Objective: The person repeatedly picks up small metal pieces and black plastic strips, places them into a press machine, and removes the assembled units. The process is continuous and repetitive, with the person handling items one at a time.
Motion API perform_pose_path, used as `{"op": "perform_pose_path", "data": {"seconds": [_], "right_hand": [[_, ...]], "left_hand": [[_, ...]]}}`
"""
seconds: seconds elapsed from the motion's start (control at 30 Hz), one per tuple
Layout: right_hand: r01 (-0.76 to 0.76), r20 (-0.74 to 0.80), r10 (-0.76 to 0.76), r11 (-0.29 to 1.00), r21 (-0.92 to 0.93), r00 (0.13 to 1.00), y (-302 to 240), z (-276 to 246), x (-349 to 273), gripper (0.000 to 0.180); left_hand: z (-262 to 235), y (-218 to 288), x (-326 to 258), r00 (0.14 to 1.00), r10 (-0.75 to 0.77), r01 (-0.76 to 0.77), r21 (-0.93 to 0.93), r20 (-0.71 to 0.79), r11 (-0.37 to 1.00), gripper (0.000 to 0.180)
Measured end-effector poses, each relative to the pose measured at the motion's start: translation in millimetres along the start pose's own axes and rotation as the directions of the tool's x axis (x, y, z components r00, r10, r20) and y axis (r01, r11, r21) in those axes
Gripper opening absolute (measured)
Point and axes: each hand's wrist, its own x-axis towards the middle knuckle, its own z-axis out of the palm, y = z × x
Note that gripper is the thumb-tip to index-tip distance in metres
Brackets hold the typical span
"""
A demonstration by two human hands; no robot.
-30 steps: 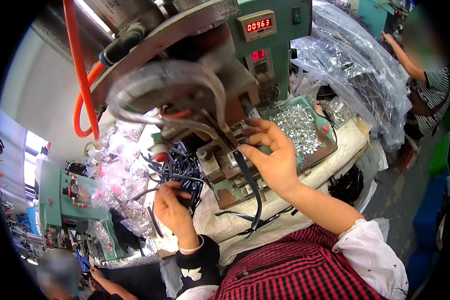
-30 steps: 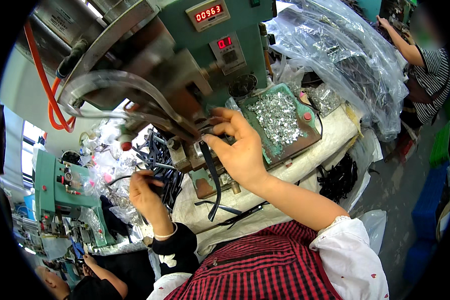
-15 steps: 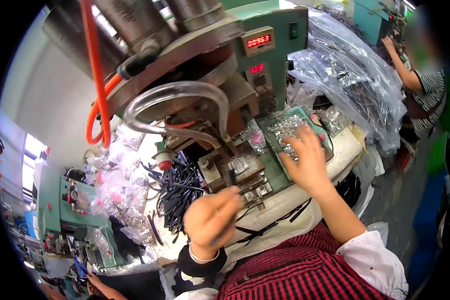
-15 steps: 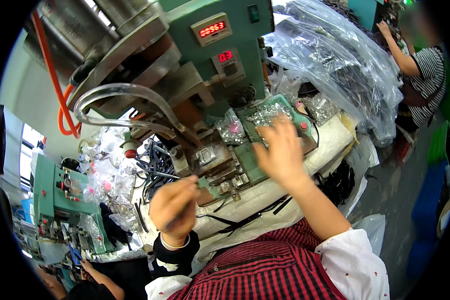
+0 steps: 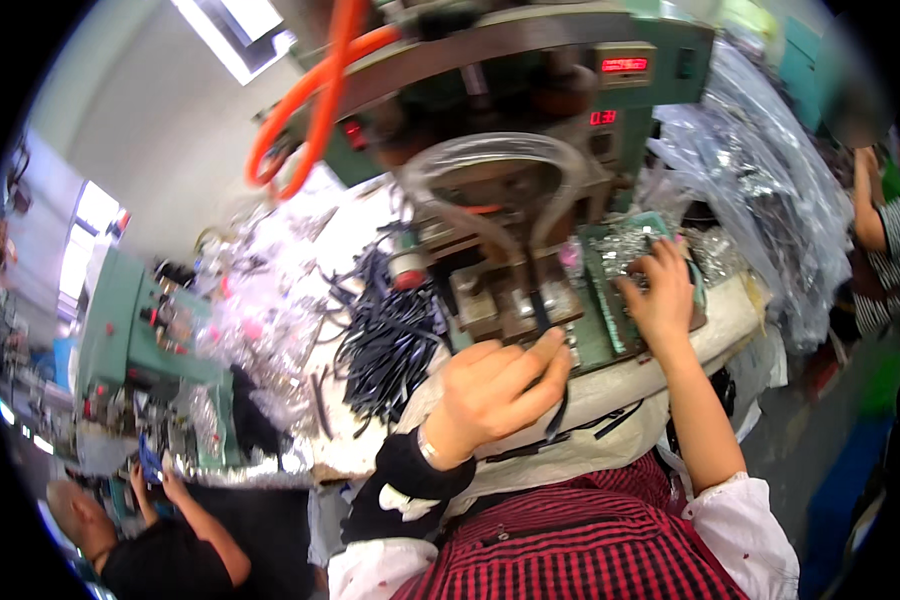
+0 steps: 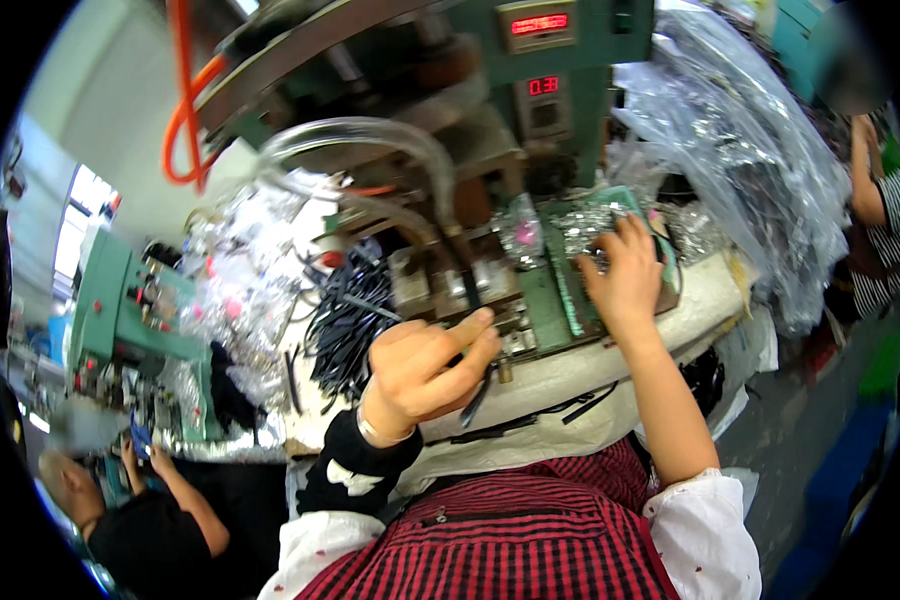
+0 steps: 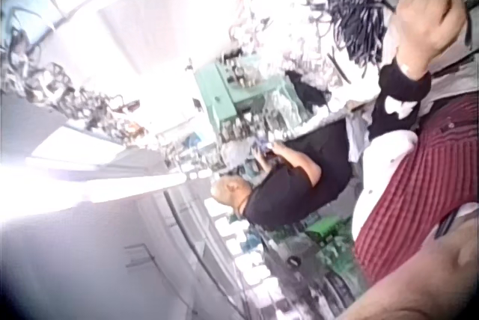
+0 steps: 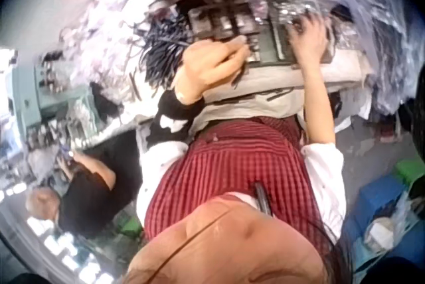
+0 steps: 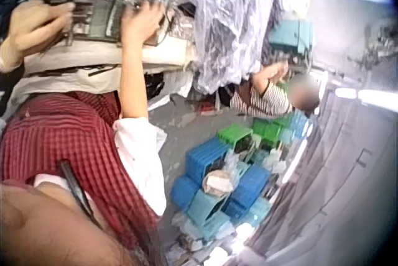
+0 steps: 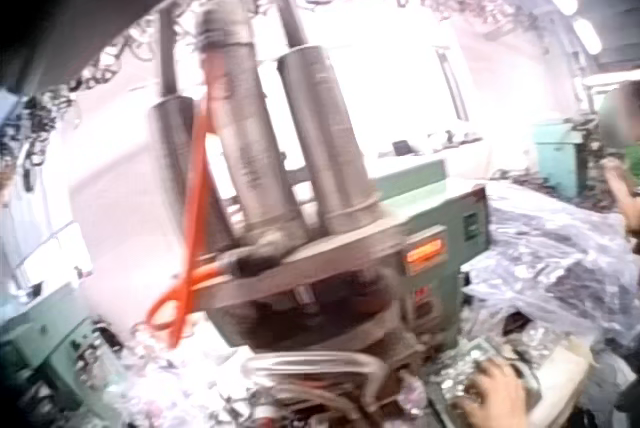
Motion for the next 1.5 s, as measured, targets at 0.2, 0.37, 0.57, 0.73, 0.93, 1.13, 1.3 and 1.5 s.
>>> {"op": "perform_pose_path", "data": {"seconds": [0.2, 0.37, 0.57, 0.73, 0.93, 1.13, 1.3, 1.5], "right_hand": [[0.106, -0.172, -0.086, 0.988, 0.11, 0.981, -15, -4, 9, 0.01], [0.01, -0.121, 0.025, 0.961, 0.278, 0.992, -13, -17, 4, 0.006], [-0.256, 0.116, 0.261, 0.609, 0.75, 0.958, -32, -20, 13, 0.015], [-0.294, 0.14, 0.299, 0.568, 0.768, 0.944, -32, -23, 7, 0.014], [-0.345, 0.175, 0.342, 0.533, 0.773, 0.923, 7, -51, -28, 0.019], [0.029, 0.04, -0.096, 0.623, 0.782, 0.995, -94, -59, 12, 0.015], [-0.07, 0.088, -0.007, 0.545, 0.835, 0.996, -120, -30, 2, 0.023], [-0.224, 0.217, 0.054, 0.241, 0.944, 0.975, -142, -31, 1, 0.048]], "left_hand": [[-14, 28, -11, 0.973, -0.23, 0.23, -0.03, -0.012, 0.973, 0.024], [-69, 29, -54, 0.858, -0.417, 0.488, 0.221, -0.301, 0.844, 0.03], [-53, -54, -56, 0.787, -0.607, 0.591, 0.419, -0.112, 0.69, 0.019], [-4, -79, -139, 0.625, -0.735, 0.365, 0.734, 0.264, 0.574, 0.011], [-18, -98, -144, 0.722, -0.673, 0.467, 0.606, 0.158, 0.644, 0.006], [-41, -97, -152, 0.621, -0.77, 0.604, 0.535, 0.148, 0.59, 0.015], [-41, -88, -165, 0.547, -0.81, 0.797, 0.43, -0.214, 0.424, 0.009], [-49, -67, -128, 0.202, -0.95, 0.896, -0.346, -0.237, 0.277, 0.023]]}}
